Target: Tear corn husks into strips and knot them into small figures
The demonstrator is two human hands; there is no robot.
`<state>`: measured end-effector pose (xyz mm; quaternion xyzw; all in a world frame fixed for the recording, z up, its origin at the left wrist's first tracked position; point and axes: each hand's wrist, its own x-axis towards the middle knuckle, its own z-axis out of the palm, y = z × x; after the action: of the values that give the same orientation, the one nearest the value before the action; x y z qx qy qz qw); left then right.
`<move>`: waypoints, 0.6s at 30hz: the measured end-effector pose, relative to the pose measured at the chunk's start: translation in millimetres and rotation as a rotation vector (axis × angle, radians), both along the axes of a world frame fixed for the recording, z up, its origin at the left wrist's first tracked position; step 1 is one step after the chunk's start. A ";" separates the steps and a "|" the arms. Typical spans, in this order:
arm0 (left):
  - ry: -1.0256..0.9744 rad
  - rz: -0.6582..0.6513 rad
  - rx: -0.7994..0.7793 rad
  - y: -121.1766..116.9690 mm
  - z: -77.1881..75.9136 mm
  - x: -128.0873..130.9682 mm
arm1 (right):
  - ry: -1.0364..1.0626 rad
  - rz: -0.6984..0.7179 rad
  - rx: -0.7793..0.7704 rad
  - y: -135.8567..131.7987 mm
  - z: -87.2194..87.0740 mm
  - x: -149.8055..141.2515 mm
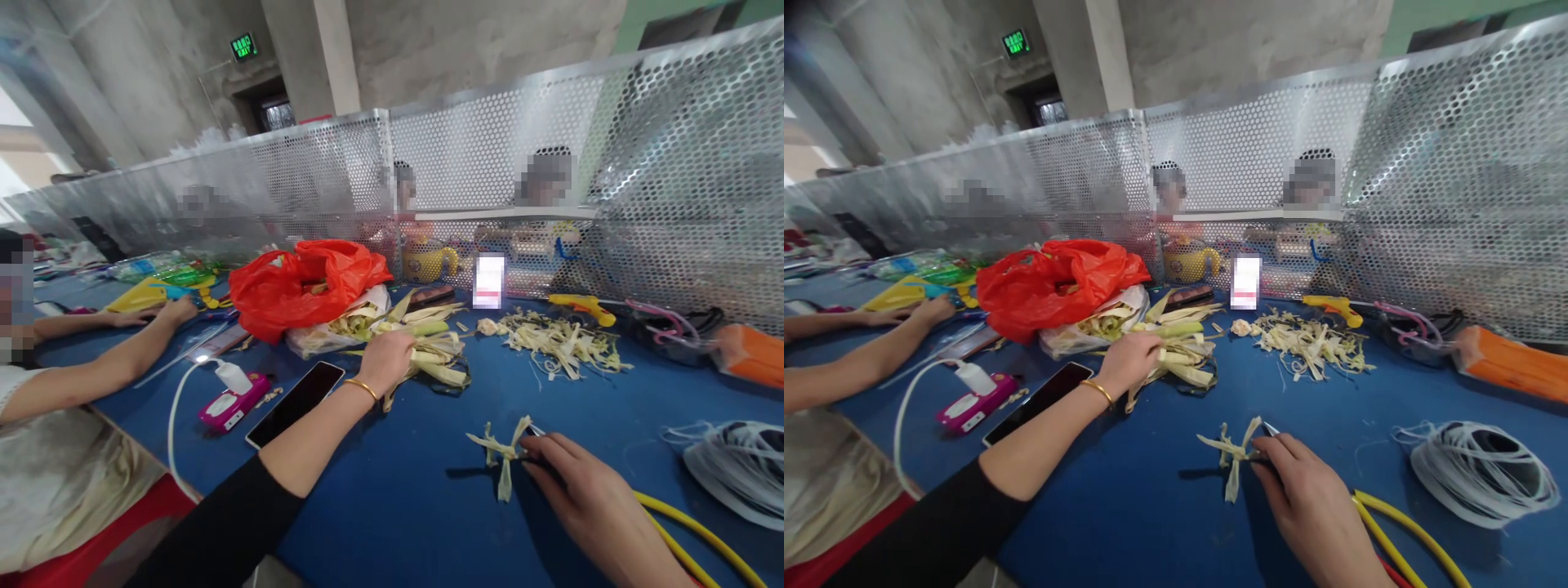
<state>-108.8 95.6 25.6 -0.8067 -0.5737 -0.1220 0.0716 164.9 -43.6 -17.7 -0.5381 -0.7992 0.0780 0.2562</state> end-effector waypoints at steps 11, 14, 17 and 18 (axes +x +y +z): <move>-0.028 -0.091 0.005 20.7 10.2 13.0 | -0.040 0.021 0.054 -1.3 0.2 -1.9; -0.012 -0.111 -0.092 19.5 0.2 18.4 | -0.028 0.027 0.052 -1.3 0.9 -1.9; -0.040 -0.100 -0.123 19.2 -2.6 18.5 | -0.025 0.025 0.020 -1.3 1.3 -2.0; -0.058 -0.088 -0.135 18.2 -1.9 17.7 | -0.028 0.021 0.010 -1.4 1.4 -2.1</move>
<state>-91.1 113.7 23.7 -0.8303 -0.5464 -0.1095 -0.0053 162.8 -45.0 -16.3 -0.5294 -0.8088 0.0692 0.2466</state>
